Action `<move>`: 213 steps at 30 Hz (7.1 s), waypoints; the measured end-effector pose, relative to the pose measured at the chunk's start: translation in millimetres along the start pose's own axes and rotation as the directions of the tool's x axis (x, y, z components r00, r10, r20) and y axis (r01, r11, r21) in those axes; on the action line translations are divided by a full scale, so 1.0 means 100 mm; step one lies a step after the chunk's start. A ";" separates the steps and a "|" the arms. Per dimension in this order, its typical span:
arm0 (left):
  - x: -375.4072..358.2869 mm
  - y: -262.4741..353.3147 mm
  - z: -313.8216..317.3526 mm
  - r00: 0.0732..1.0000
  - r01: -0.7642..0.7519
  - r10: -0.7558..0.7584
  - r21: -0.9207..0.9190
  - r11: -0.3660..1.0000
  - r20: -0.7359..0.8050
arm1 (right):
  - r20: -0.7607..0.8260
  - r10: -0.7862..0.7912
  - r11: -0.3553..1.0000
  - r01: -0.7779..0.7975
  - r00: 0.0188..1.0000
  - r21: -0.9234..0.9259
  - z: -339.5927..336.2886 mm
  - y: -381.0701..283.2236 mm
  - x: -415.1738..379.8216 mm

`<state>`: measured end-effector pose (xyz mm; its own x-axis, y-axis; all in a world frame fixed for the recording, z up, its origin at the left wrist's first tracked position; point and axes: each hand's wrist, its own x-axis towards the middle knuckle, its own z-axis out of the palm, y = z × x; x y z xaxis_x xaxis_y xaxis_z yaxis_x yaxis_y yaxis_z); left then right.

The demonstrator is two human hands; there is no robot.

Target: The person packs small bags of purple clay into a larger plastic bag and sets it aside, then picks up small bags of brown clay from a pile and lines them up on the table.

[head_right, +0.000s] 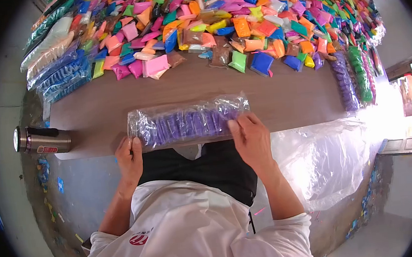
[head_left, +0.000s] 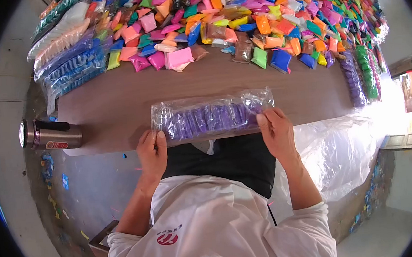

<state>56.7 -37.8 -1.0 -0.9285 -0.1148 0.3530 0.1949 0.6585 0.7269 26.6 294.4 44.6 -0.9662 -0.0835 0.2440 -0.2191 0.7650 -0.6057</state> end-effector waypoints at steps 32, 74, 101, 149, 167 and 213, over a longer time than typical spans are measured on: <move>-0.07 -0.17 0.19 0.974 -0.175 0.190 0.121 0.977 -0.125 | 0.077 0.137 0.962 -0.152 0.988 0.226 -0.19 -0.19 0.23; 0.38 -0.63 -0.32 0.972 0.140 -0.163 -0.142 0.980 -0.171 | 0.634 0.039 0.989 0.061 0.772 -0.136 0.41 -0.34 1.60; 0.37 -0.70 -0.24 0.992 -0.023 0.053 0.259 0.966 -0.111 | 0.357 -0.371 0.847 0.470 0.857 -0.249 0.55 -0.36 0.70; 0.40 -0.61 -0.15 0.997 0.035 0.004 0.523 0.852 -0.073 | -0.531 0.340 0.618 -0.610 0.776 -0.496 -1.84 2.73 0.94; 0.36 -0.70 -0.19 0.998 0.046 -0.012 0.573 0.818 -0.062 | -0.537 0.237 0.711 -0.521 0.809 -0.471 -1.88 2.93 1.25; 0.34 -0.75 -0.17 0.994 0.057 0.006 0.548 0.835 -0.112 | -0.709 0.082 0.987 -0.158 0.701 -0.041 -0.76 2.57 3.91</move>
<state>15.9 -103.7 -33.2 -0.8861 -0.1935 0.4211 -0.0632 0.9506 0.3038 -397.0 506.3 41.7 -0.5984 0.4570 0.6581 -0.0583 0.7943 -0.6047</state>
